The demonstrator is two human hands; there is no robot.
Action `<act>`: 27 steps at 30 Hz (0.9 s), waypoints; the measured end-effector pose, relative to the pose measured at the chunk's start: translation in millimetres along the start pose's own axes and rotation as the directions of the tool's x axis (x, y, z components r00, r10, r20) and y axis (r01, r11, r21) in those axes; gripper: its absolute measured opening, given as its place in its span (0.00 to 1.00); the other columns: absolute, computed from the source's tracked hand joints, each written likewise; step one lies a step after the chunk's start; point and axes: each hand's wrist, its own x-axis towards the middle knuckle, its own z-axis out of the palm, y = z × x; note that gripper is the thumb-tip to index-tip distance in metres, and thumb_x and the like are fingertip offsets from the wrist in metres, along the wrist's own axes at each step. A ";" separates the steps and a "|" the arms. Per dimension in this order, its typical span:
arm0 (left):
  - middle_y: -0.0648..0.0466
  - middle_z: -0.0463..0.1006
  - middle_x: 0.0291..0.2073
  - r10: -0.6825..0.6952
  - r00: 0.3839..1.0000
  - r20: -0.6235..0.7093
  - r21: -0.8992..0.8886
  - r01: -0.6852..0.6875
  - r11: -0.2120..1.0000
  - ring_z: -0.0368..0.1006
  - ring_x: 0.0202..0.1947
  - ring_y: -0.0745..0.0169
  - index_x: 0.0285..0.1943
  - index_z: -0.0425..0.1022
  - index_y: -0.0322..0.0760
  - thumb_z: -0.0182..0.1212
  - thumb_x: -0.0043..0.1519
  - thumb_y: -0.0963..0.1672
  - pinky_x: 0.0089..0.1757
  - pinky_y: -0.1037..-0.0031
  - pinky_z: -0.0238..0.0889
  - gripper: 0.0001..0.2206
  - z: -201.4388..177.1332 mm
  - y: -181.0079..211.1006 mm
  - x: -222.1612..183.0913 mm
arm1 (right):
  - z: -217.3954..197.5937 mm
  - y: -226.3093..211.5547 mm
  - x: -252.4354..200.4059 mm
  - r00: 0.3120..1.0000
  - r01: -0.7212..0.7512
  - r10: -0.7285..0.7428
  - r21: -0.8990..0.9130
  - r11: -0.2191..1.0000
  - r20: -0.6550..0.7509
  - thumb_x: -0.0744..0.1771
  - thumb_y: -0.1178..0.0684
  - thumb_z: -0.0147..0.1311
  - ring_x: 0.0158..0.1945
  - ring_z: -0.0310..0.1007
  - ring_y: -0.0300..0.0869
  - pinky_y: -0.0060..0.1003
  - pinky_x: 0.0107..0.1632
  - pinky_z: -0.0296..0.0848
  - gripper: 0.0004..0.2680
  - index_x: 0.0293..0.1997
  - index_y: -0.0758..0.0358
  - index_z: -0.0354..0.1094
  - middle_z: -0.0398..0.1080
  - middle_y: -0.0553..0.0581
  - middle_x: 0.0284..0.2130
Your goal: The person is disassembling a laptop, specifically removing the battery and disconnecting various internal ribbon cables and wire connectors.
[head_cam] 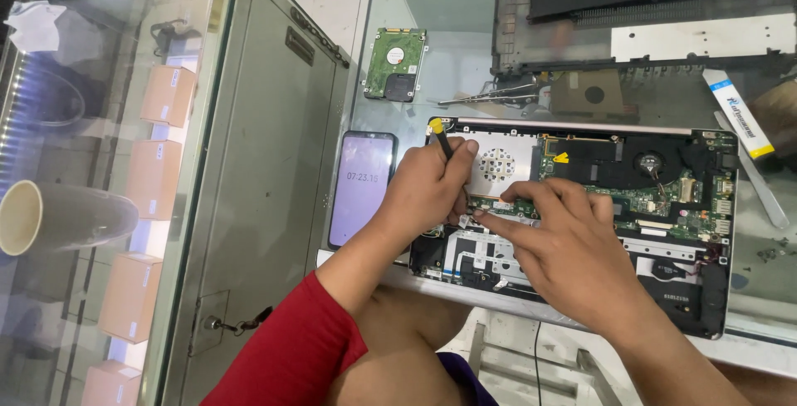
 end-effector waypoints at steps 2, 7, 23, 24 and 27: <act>0.51 0.73 0.10 0.000 1.000 0.013 -0.012 0.000 1.000 0.71 0.10 0.60 0.26 0.64 0.39 0.43 0.70 0.49 0.19 0.72 0.66 0.19 -0.4 -0.4 1.7 | -1.2 -1.1 0.2 1.000 -0.004 0.004 0.004 1.000 -0.004 0.65 0.53 0.50 0.62 0.58 0.55 0.55 0.49 0.56 0.18 0.59 0.30 0.71 0.64 0.49 0.59; 0.50 0.72 0.09 -0.046 0.998 0.044 -0.025 0.047 0.999 0.70 0.10 0.59 0.26 0.64 0.37 0.43 0.71 0.49 0.18 0.73 0.67 0.20 -2.8 4.3 2.9 | -1.9 -1.5 0.1 1.000 -0.002 0.003 0.010 1.000 -0.024 0.65 0.53 0.51 0.61 0.58 0.56 0.55 0.52 0.55 0.18 0.59 0.30 0.71 0.65 0.50 0.58; 0.48 0.71 0.10 -0.021 0.999 -0.030 -0.227 0.014 0.974 0.68 0.09 0.60 0.28 0.67 0.37 0.47 0.70 0.49 0.16 0.75 0.61 0.18 -2.3 -14.4 -7.5 | -5.7 -3.8 0.8 1.000 -0.015 0.016 0.073 0.997 -0.015 0.66 0.53 0.49 0.61 0.58 0.55 0.54 0.50 0.54 0.17 0.57 0.30 0.74 0.66 0.47 0.58; 0.48 0.71 0.10 -0.007 1.000 -0.029 -0.228 0.000 0.974 0.67 0.10 0.61 0.28 0.67 0.38 0.47 0.70 0.48 0.17 0.75 0.61 0.17 -2.3 -13.3 -7.6 | -6.7 -4.0 1.4 1.000 -0.013 0.015 0.072 0.997 -0.020 0.66 0.54 0.50 0.61 0.58 0.55 0.54 0.50 0.54 0.17 0.57 0.30 0.75 0.66 0.48 0.58; 0.54 0.71 0.08 0.094 0.995 0.030 -0.094 -0.091 0.991 0.67 0.10 0.65 0.24 0.63 0.41 0.46 0.71 0.48 0.20 0.75 0.61 0.19 -4.9 -12.4 -9.7 | -7.4 -3.7 1.1 1.000 -0.008 0.009 0.077 0.997 -0.024 0.66 0.54 0.50 0.61 0.58 0.55 0.54 0.49 0.54 0.17 0.57 0.30 0.75 0.67 0.48 0.58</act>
